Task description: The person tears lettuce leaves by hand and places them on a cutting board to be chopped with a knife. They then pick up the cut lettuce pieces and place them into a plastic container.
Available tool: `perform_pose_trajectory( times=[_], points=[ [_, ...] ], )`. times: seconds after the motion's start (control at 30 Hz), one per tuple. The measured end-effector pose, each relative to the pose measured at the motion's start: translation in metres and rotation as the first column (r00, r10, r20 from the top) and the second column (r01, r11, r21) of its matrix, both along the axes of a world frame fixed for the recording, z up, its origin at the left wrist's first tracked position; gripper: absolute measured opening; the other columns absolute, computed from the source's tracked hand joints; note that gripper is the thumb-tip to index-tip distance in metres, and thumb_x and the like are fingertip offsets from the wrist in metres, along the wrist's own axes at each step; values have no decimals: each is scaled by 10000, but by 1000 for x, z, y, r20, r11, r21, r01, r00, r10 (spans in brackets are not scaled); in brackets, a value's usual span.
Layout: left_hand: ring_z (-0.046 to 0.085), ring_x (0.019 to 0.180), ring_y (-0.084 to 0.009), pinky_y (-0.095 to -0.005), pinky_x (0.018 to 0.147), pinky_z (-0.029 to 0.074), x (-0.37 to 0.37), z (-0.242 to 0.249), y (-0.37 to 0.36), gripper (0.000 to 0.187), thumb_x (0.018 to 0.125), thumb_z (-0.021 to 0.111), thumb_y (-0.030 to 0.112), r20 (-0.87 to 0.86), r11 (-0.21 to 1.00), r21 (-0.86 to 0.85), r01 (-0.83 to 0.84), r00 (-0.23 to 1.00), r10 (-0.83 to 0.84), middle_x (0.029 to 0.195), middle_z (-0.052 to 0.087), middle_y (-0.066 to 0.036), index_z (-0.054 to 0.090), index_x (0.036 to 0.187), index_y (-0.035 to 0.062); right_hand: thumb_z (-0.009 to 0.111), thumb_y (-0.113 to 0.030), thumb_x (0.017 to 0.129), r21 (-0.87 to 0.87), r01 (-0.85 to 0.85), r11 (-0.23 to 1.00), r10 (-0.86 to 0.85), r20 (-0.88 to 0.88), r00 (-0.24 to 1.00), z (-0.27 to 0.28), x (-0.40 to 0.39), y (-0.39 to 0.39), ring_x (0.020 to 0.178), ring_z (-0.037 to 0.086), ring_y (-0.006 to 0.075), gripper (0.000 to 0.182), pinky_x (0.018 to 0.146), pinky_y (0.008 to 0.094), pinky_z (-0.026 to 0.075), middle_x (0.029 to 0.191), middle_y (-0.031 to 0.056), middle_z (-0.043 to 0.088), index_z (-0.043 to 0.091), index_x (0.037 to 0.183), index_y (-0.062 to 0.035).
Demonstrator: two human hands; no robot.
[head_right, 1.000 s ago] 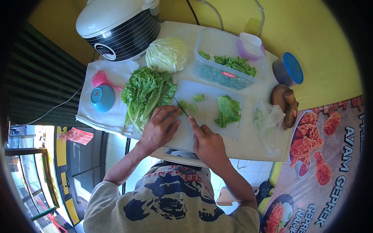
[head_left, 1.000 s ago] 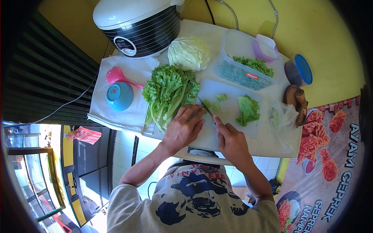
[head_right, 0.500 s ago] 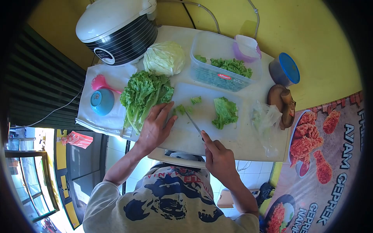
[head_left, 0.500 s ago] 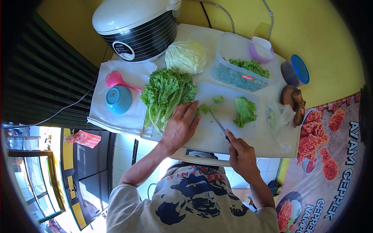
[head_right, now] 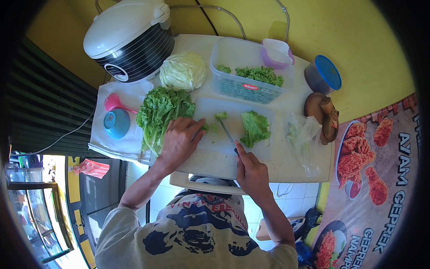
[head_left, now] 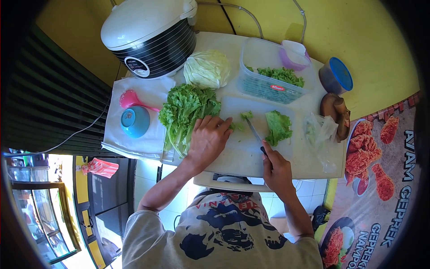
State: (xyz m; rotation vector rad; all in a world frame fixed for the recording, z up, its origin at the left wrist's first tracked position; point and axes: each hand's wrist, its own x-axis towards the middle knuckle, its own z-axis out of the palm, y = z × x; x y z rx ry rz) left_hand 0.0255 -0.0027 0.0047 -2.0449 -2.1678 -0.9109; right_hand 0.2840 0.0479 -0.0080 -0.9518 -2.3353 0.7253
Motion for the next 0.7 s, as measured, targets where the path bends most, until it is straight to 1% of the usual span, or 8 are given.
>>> perform_pose_trajectory(
  times=[0.17,0.23,0.33,0.37,0.43,0.53,0.63,0.7],
  points=[
    [648,967,-272,-432,859,481,-4,-1,6,218,898,783,157,-13,998,13,62,998,-62,990,706,-59,767,1107,96,632,12,1005,-11,4,1000,-4,-19,1000,-1,1,-1,680,691,309,509,646,374,552,907,199,709,577,1504,-70],
    [652,958,-275,-436,867,476,-5,-5,9,219,902,781,159,10,994,11,109,994,-109,969,702,-57,762,1111,95,627,4,1011,-16,15,1000,-15,-36,999,-2,2,-1,686,692,310,503,647,374,551,905,198,708,575,1506,-67],
    [654,936,-274,-437,874,470,5,1,14,206,908,778,163,110,990,-67,125,987,-117,942,697,-52,765,1102,97,622,-8,1019,-27,24,999,-25,-48,999,-3,2,0,684,687,302,492,648,372,548,901,196,704,574,1506,-64],
    [654,927,-274,-437,872,470,7,1,16,208,907,779,161,85,991,-63,121,990,-116,934,697,-50,765,1106,101,621,-12,1022,-31,26,999,-28,-49,998,-3,3,1,682,685,299,488,647,371,547,899,194,702,575,1505,-63],
    [653,909,-273,-438,868,470,9,2,19,214,906,781,156,33,992,-53,115,993,-114,918,698,-47,765,1115,110,630,-3,1000,32,8,999,-6,-69,998,-8,3,3,621,661,286,548,579,387,527,852,161,686,543,1535,-84],
    [645,922,-271,-442,865,468,5,-5,23,235,902,783,150,37,983,-30,183,983,-181,980,697,-51,763,1134,122,636,1,989,59,5,998,0,-82,997,-10,3,5,588,647,278,579,544,395,514,824,143,674,528,1549,-95],
    [646,982,-280,-453,902,474,7,-1,24,194,903,779,136,48,986,-58,159,987,-156,1093,696,-54,756,1095,120,636,-1,992,44,14,999,-11,-84,996,-10,4,4,587,647,273,572,544,394,510,816,144,667,530,1547,-93],
    [647,1032,-290,-462,933,482,6,1,29,172,909,767,122,3,983,33,178,984,-178,1163,687,-58,740,1078,109,631,-13,1006,11,29,1000,-28,-95,995,-9,4,4,605,647,262,532,574,375,516,828,157,671,551,1528,-80]
  ],
)
